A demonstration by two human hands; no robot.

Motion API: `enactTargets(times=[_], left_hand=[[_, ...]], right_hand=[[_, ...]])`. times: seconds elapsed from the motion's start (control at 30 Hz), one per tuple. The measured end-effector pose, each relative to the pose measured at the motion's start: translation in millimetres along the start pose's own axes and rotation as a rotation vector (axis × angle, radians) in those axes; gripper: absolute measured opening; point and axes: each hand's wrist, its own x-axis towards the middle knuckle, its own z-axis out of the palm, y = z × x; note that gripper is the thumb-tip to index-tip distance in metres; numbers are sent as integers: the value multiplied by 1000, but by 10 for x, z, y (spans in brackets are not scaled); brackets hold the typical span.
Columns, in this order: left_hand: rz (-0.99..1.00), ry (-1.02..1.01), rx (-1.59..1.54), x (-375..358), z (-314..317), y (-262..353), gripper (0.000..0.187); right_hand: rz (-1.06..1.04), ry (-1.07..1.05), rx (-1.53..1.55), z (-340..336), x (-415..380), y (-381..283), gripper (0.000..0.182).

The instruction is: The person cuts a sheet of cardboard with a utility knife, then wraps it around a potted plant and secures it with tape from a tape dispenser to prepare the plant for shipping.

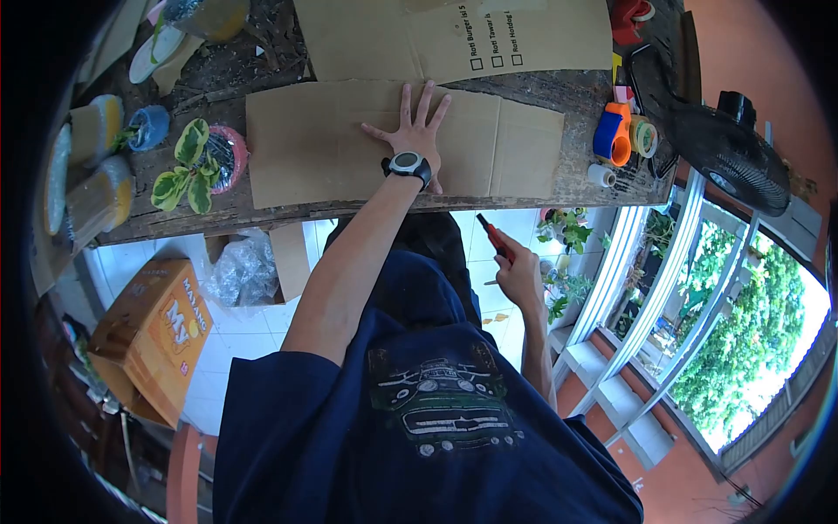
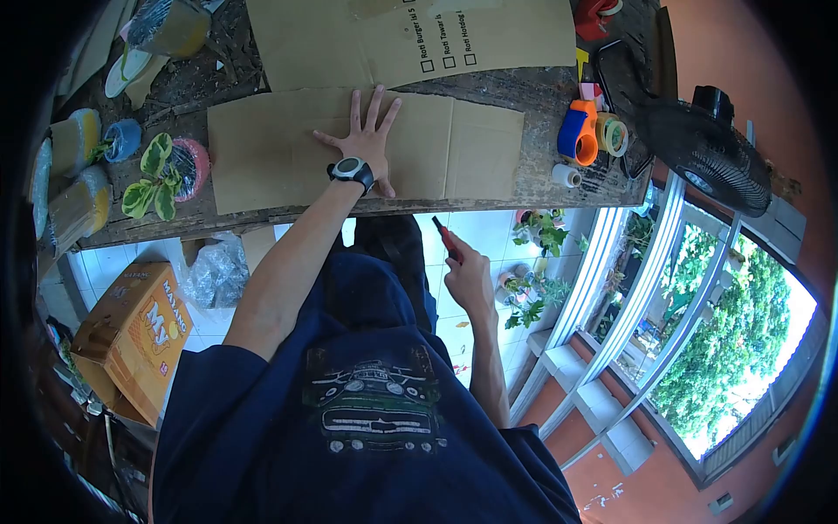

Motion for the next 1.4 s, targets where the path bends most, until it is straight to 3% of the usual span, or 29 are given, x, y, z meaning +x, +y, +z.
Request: enactTargets(times=[0.1,0.2,0.37,0.53,0.57,0.63,0.67,0.87,1.0,1.1,1.2,1.4], left_hand=[[2,-16,17,-4,-29,4,165],[8,-18,34,-27,-46,7,165],[3,-21,43,-54,-115,10,162],[-7,-50,25,-30,-94,24,164],[-6,-56,11,-40,-105,23,164],[-9,-60,0,-26,-128,16,165],[-9,-61,6,-26,-123,20,165],[51,1,65,-62,-161,26,163],[85,61,169,-87,-150,221,155],[332,154,84,-66,-188,468,148],[389,97,60,79,-171,737,142],[331,79,87,131,-72,800,136]], right_hand=[[5,128,-25,-156,247,-115,50],[-179,295,-3,-185,935,-233,46],[-115,274,-56,-44,1449,-333,50],[-105,162,-1,99,633,39,55],[13,53,-3,37,383,-21,52],[48,-1,33,13,-14,119,57],[174,-174,-25,-83,-144,73,58],[178,109,56,74,-521,259,56],[169,284,155,96,-252,201,54],[114,332,131,28,232,132,54],[60,395,8,-60,766,21,54],[8,362,20,-35,1416,-59,54]])
